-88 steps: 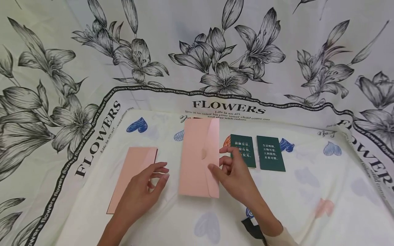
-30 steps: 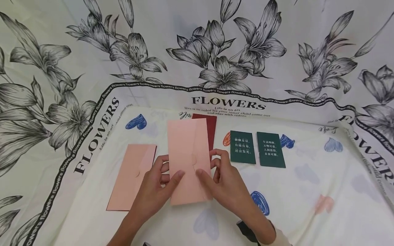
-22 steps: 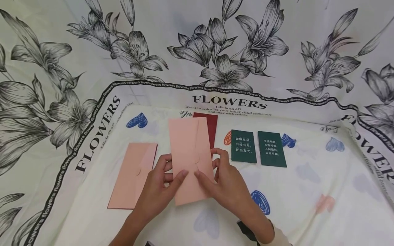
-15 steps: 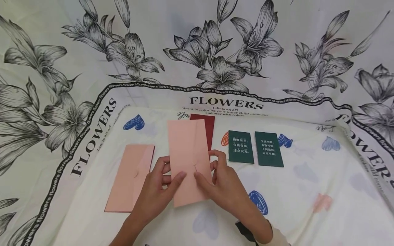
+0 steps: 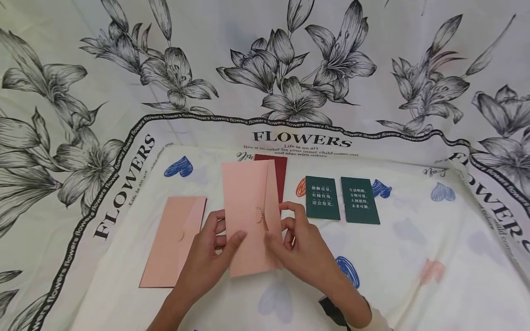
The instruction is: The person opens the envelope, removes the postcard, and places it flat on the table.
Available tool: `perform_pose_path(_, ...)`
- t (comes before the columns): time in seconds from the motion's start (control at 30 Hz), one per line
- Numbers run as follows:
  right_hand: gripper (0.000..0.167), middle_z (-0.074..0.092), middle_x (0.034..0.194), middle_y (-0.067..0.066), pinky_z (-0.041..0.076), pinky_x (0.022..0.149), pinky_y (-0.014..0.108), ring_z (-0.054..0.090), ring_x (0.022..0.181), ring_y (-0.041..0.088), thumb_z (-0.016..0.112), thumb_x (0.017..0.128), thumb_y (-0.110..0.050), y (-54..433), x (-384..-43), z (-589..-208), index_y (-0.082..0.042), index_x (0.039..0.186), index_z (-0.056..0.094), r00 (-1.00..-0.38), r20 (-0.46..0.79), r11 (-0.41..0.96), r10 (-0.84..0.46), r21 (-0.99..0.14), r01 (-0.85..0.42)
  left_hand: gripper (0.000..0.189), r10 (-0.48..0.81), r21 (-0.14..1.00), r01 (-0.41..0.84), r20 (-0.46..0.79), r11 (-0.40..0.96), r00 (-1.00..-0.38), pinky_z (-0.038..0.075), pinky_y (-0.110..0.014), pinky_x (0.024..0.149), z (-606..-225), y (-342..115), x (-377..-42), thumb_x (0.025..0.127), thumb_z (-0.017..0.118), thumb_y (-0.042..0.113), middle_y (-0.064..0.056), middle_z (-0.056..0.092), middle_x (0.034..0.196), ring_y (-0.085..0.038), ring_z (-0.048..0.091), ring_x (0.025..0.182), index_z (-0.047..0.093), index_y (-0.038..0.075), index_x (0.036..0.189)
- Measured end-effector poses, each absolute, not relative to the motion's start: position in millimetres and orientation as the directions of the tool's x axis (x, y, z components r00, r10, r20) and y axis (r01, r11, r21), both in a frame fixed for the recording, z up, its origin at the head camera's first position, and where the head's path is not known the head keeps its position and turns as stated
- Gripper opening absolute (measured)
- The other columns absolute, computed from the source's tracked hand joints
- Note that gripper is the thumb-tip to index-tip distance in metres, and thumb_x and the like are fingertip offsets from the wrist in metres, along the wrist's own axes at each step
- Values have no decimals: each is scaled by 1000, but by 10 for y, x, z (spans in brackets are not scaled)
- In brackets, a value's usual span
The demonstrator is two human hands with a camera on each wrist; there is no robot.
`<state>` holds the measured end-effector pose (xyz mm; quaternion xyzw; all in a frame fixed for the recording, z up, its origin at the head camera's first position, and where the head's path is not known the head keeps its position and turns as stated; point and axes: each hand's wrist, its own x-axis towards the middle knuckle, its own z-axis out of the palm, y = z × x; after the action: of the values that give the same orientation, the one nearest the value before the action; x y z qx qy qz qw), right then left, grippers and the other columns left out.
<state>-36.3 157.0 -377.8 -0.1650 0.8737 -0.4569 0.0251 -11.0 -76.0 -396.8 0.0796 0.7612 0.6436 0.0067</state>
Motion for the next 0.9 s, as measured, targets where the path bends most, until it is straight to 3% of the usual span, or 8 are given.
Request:
perform_pose_path(0.23, 58, 67, 83, -8, 46, 53, 27, 55, 62, 11, 74, 101, -28, 1587, -366, -3767, -17, 147, 41, -947, 66, 514, -314, -827, -228, 43, 122, 977, 133, 114, 169, -986, 62, -33, 66, -3980, -773, -112, 105, 70, 29, 7, 72, 124, -13, 77, 78, 48, 24, 141)
perform_pose_path(0.57, 55, 71, 95, -5, 43, 55, 28, 57, 67, 14, 60, 100, -4, 1656, -347, -3713, -19, 149, 41, -937, 55, 468, -345, -855, -223, 42, 124, 966, 177, 155, 189, -980, 59, -32, 62, -4000, -807, -113, 106, 67, 30, 6, 73, 125, -14, 76, 78, 47, 23, 142)
perform_pose_path(0.8, 59, 74, 128, 0, 57, 64, 33, 71, 81, 21, 52, 101, -1, 1715, -338, -3702, -18, 155, 36, -927, 12, 379, -375, -911, -165, 42, 123, 963, 179, 156, 200, -980, 58, -32, 62, -3992, -829, -113, 107, 65, 31, 5, 72, 126, -14, 76, 79, 47, 23, 143)
perform_pose_path(0.9, 61, 74, 126, -1, 59, 66, 35, 71, 78, 21, 49, 101, 1, 1744, -329, -3702, -18, 157, 34, -918, 17, 354, -397, -920, -170, 41, 127, 964, 177, 154, 199, -980, 59, -32, 63, -3989, -831, -124, 107, 65, 30, 4, 72, 126, -15, 77, 82, 47, 22, 143)
